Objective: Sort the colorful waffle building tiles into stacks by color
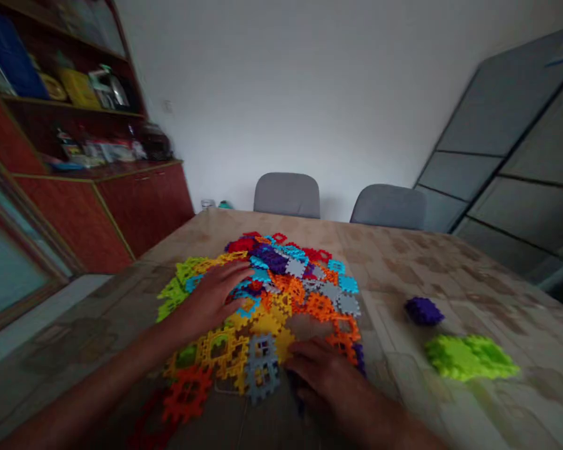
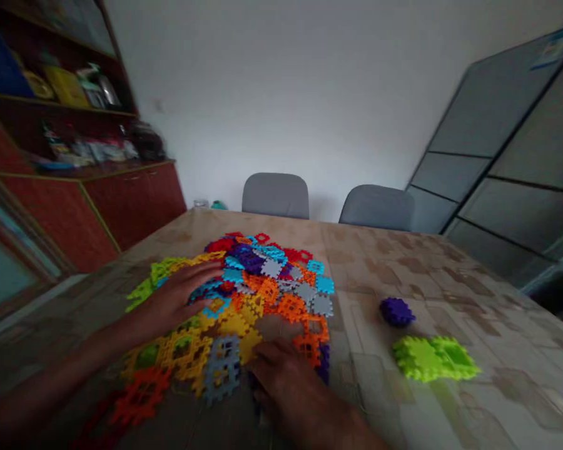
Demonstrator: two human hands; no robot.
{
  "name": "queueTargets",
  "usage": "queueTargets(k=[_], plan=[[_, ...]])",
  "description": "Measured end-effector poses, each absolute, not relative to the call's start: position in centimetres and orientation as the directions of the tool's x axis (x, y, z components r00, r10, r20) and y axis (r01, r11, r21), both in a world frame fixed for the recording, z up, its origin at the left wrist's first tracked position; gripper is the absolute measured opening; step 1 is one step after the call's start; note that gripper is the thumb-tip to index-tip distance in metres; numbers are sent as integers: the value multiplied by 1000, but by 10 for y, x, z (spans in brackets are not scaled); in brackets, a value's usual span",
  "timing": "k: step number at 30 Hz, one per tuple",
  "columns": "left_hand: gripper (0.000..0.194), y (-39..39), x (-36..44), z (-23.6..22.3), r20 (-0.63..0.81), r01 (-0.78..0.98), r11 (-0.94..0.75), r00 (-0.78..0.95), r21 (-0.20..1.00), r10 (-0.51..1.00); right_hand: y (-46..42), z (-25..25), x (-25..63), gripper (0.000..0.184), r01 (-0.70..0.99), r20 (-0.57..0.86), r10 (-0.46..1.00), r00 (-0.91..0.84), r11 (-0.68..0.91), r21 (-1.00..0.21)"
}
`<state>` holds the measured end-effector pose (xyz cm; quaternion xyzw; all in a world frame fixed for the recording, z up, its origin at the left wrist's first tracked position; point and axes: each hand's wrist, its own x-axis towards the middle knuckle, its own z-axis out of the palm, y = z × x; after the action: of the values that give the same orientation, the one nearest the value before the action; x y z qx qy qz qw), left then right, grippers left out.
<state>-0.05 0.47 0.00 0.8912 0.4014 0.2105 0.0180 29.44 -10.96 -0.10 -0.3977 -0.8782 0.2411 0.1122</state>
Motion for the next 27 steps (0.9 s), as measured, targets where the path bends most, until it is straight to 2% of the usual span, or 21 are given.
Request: queueTargets(k=[5, 12, 21, 27], plan=[[48, 13, -3, -5, 334, 713, -670, 592, 206, 733, -99, 5, 294, 28, 629, 2, 742, -671, 571, -528], [38, -6, -3, -7, 321, 672, -705, 632, 228, 706, -99, -9, 304, 22, 657, 111, 806, -581, 545, -521], [43, -12, -8, -16, 266, 552, -802, 757, 228, 596, -104, -5, 295, 24, 656, 64, 763, -643, 593, -467], [46, -14, -7, -17, 226, 578, -791, 758, 200, 612, -104, -6, 296, 21, 665, 58, 753, -655, 612, -429]])
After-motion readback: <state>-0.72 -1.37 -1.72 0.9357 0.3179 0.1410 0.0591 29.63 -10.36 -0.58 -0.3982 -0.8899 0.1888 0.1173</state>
